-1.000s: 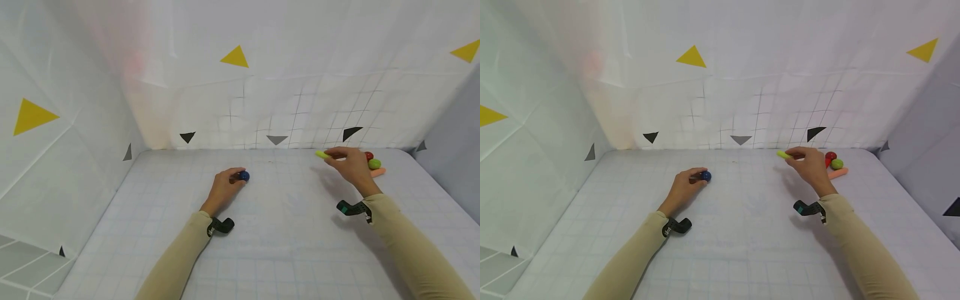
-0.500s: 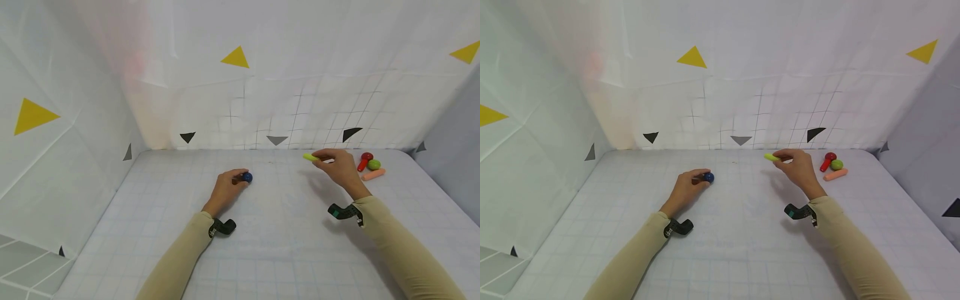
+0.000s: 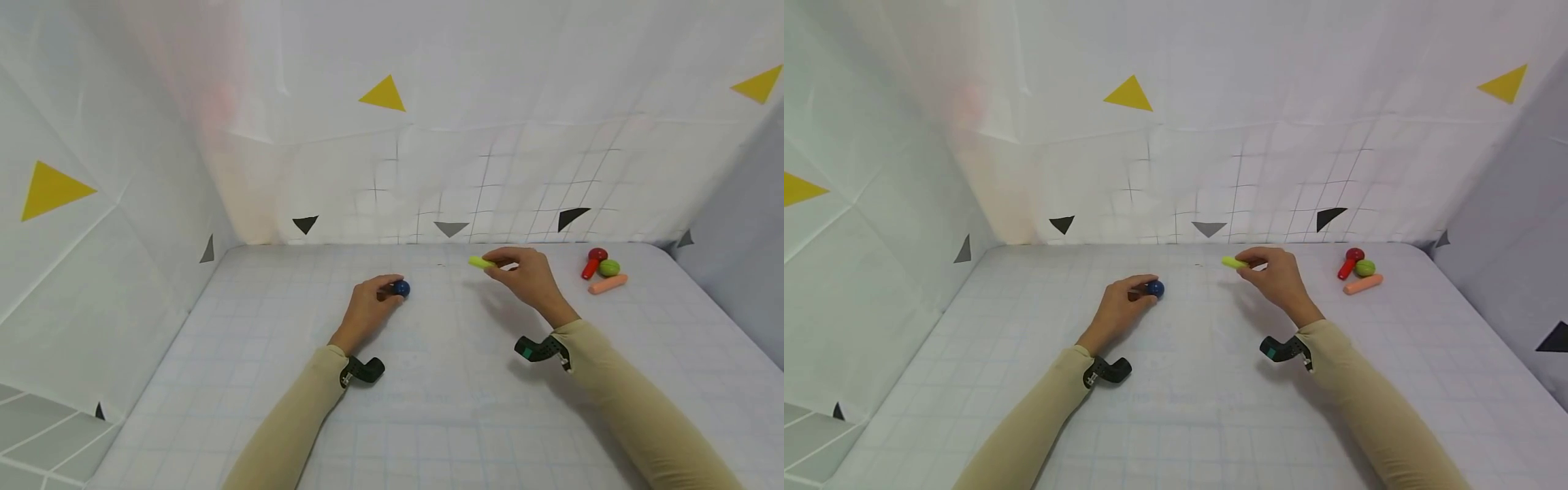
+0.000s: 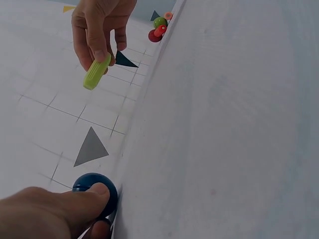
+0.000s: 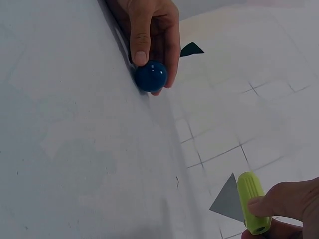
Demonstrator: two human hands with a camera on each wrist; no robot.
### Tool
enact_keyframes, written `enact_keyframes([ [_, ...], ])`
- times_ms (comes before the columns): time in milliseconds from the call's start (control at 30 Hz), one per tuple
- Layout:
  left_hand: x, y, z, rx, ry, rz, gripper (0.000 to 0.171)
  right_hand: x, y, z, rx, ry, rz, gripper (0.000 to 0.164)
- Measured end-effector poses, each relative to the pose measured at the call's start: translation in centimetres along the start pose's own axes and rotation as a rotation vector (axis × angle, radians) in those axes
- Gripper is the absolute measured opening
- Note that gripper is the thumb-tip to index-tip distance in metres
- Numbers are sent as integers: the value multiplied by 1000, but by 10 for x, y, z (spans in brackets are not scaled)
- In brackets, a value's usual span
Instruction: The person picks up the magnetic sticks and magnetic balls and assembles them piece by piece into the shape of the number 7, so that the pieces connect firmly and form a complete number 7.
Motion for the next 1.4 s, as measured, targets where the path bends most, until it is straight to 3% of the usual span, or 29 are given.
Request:
enact_keyframes([
  [200,0,-2,1,16,7,0,42,-9,12,2,-7,-33,29,22],
  [600,0,-2,5,20,-59,23,43,-29,40,4,-71,-59,88,21],
  [1400,-3,0,7,27,-30,35,42,-51,86,-2,-152,-110,86,21],
])
Point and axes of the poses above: each hand's wrist, its own z-axis towards the middle knuckle, its own y-axis out of the palm, x = y × z, the point moved 9 cm from there along z, towards the middle knuckle, and after that the axes turned 4 degrees about x, right-handed, at the moved point
